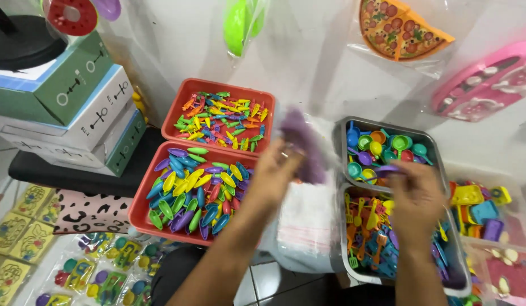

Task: The person is cleaning small plastic toys using a purple cloth and then sorting them into different trays or packaging them into bags.

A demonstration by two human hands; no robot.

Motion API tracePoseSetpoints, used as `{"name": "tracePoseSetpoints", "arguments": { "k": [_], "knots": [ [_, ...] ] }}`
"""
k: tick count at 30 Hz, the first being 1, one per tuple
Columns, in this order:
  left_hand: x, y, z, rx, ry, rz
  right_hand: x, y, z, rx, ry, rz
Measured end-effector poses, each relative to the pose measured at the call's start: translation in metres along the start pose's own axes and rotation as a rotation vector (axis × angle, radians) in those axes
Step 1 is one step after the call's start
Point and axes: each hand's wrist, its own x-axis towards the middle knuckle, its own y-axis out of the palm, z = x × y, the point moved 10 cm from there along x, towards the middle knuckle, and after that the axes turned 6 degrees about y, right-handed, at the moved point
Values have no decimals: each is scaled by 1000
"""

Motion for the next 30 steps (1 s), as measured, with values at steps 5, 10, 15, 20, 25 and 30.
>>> {"name": "tracePoseSetpoints", "arguments": {
  "k": [5,10,15,20,25,30],
  "knots": [
    [-4,-50,-58,-452,68,-183,-8,59,0,-336,-114,186],
    [-27,-78,-112,-561,207,-261,-1,99,-15,-646,-51,339],
    [-45,-154,-130,-26,387,-602,23,107,-6,-626,-148,291],
    [-58,-202,-143,92,400,-718,20,122,13,-656,-92,406],
    [-64,-223,-147,56,414,-790,16,167,31,-543,-128,519],
    [-60,-232,-140,69,467,-802,22,229,77,-426,-464,484]
  ]
}}
